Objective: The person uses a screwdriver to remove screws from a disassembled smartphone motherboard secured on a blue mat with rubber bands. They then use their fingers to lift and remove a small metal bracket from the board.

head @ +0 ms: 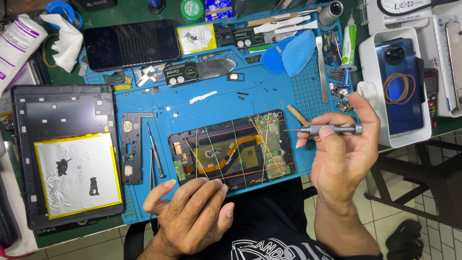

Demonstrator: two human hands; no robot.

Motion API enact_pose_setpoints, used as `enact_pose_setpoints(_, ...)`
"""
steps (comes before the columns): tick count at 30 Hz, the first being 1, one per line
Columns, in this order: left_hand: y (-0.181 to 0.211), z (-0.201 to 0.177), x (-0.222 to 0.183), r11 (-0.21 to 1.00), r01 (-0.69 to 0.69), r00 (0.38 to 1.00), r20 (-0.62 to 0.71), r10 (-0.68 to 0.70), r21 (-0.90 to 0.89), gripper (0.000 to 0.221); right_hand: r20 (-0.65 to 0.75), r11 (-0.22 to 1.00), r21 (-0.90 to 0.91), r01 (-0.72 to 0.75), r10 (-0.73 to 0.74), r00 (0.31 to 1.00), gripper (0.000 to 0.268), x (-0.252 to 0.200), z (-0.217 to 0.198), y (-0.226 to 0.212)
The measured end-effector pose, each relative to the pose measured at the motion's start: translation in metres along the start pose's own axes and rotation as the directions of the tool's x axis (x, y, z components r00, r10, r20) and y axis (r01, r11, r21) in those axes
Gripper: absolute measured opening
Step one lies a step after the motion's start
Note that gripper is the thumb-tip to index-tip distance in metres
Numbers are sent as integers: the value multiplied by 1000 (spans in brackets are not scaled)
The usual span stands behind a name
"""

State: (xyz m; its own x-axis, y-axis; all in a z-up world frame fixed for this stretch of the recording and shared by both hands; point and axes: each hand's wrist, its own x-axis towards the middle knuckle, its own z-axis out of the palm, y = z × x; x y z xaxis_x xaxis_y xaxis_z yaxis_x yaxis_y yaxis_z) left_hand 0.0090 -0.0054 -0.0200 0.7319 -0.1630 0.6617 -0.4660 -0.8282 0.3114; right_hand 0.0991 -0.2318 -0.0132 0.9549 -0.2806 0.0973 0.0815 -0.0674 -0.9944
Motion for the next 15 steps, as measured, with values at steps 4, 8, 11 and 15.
enact_pose_setpoints(4,-1,2,0,1000,-16,1000,-16,16,2,24,-20,1000,-14,-25,25,999,58,1,3,-1)
enact_pose_setpoints(8,-1,2,3,999,-30,999,-30,30,11,28,-20,1000,-8,-20,20,1000,57,2,4,0)
enact_pose_setpoints(11,-1,2,4,999,-36,999,-35,37,16,29,-21,1000,-3,-20,20,1000,57,2,4,1)
enact_pose_setpoints(15,-1,3,4,998,-54,997,-50,55,36,30,-33,1000,3,-10,10,999,58,2,3,5)
